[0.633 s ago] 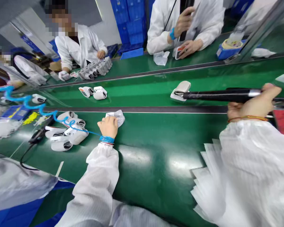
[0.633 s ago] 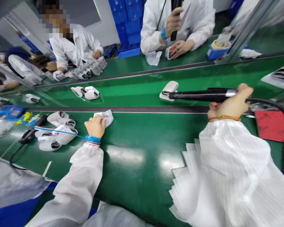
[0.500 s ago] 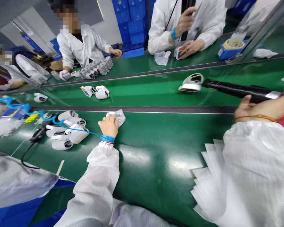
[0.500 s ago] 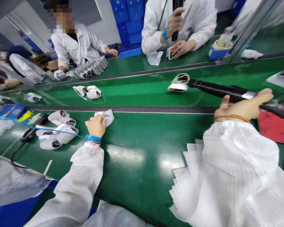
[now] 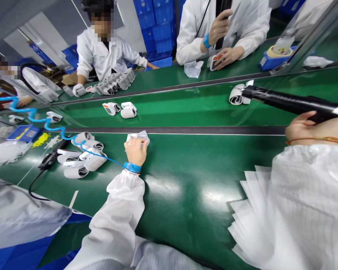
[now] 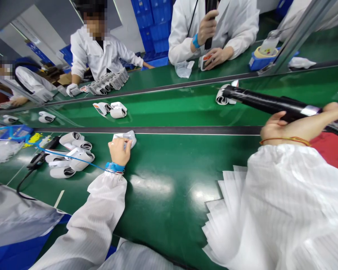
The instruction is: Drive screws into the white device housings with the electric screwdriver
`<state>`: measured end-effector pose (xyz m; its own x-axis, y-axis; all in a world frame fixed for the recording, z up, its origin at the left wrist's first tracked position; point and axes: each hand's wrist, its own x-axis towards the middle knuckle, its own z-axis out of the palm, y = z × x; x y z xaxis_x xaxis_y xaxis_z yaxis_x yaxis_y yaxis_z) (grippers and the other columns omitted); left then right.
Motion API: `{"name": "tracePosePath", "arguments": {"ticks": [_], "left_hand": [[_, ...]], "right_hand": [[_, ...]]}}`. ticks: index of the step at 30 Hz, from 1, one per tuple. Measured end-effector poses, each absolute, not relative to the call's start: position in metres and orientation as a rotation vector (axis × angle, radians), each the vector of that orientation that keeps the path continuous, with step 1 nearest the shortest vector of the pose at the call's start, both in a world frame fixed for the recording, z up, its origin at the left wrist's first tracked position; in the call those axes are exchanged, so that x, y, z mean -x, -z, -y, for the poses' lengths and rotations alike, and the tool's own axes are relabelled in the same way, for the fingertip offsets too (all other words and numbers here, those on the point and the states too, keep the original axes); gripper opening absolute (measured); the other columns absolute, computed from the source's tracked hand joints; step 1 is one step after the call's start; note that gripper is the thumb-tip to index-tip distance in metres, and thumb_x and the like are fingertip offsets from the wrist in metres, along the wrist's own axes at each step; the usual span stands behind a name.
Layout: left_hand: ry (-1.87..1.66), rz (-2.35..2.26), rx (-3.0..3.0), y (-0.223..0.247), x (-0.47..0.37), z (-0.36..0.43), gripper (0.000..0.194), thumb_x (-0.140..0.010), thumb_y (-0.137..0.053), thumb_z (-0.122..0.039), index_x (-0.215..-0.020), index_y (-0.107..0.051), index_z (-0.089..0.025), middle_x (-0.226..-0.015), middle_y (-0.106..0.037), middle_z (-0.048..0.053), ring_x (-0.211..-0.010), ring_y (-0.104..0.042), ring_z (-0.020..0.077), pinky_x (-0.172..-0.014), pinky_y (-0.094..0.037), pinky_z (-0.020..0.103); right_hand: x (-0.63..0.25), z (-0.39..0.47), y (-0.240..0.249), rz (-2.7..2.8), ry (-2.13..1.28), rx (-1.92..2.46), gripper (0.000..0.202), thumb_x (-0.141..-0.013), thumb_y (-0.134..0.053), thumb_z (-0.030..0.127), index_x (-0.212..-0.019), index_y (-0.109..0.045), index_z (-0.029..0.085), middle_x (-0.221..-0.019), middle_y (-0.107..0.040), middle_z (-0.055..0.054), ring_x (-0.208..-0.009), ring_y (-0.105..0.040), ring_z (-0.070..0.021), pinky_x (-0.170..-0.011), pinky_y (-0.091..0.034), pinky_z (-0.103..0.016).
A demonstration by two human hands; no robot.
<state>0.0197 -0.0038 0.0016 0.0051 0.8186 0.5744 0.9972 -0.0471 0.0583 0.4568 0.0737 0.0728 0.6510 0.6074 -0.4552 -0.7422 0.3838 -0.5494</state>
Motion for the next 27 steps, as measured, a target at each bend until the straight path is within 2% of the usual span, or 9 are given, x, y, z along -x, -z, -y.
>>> {"name": "tracePosePath", "arguments": {"ticks": [2, 5, 11, 16, 21, 27], "left_hand": [[0.653, 1.720, 2.172, 0.001, -0.032, 0.005, 0.030, -0.094, -0.035, -0.033, -0.085, -0.058, -0.016, -0.087, -0.063, 0.010, -0.086, -0.053, 0.0232, -0.079, -0.034, 0.037], [0.538, 1.524, 2.490, 0.006, -0.055, 0.008, 0.028, -0.095, -0.031, -0.027, -0.087, -0.056, -0.017, -0.088, -0.063, 0.007, -0.085, -0.054, 0.0192, -0.077, -0.037, 0.033], [0.417, 1.481, 2.646, 0.012, -0.074, 0.012, 0.028, -0.094, -0.037, -0.037, -0.081, -0.053, -0.018, -0.078, -0.061, 0.002, -0.075, -0.056, 0.0163, -0.070, -0.039, 0.030], [0.402, 1.546, 2.639, 0.010, -0.072, 0.012, 0.029, -0.093, -0.039, -0.040, -0.082, -0.054, -0.017, -0.078, -0.060, 0.003, -0.076, -0.056, 0.0165, -0.071, -0.039, 0.031], [0.367, 1.502, 2.632, 0.011, -0.072, 0.012, 0.029, -0.092, -0.041, -0.039, -0.081, -0.055, -0.017, -0.076, -0.060, 0.002, -0.074, -0.056, 0.0163, -0.070, -0.038, 0.031], [0.324, 1.421, 2.667, 0.011, -0.071, 0.012, 0.030, -0.093, -0.040, -0.039, -0.081, -0.055, -0.016, -0.078, -0.061, 0.003, -0.075, -0.057, 0.0162, -0.071, -0.037, 0.031]], "right_hand": [[-0.438, -0.073, -0.075, -0.174, -0.891, 0.871, 0.040, -0.085, -0.033, 0.046, -0.054, -0.036, 0.019, -0.062, -0.045, 0.004, -0.042, -0.037, -0.0014, -0.031, -0.022, -0.011], [-0.407, -0.069, -0.074, 0.002, -1.052, 0.839, 0.029, -0.079, -0.043, 0.034, -0.055, -0.037, 0.018, -0.054, -0.034, 0.005, -0.039, -0.033, -0.0025, -0.029, -0.013, -0.013], [-0.364, -0.052, -0.068, 0.349, -1.283, 0.924, 0.024, -0.076, -0.042, 0.034, -0.060, -0.047, 0.016, -0.054, -0.039, 0.003, -0.036, -0.028, -0.0042, -0.027, -0.012, -0.017], [-0.350, -0.042, -0.068, 0.503, -1.281, 0.979, 0.026, -0.074, -0.045, 0.034, -0.058, -0.053, 0.014, -0.045, -0.035, 0.003, -0.033, -0.025, -0.0062, -0.026, -0.013, -0.019], [-0.346, -0.039, -0.067, 0.527, -1.287, 1.003, 0.025, -0.074, -0.047, 0.032, -0.058, -0.055, 0.014, -0.045, -0.040, 0.001, -0.033, -0.028, -0.0065, -0.024, -0.015, -0.018], [-0.343, -0.037, -0.069, 0.553, -1.282, 1.044, 0.025, -0.074, -0.048, 0.034, -0.059, -0.056, 0.016, -0.042, -0.039, 0.002, -0.033, -0.028, -0.0067, -0.023, -0.016, -0.018]]}}
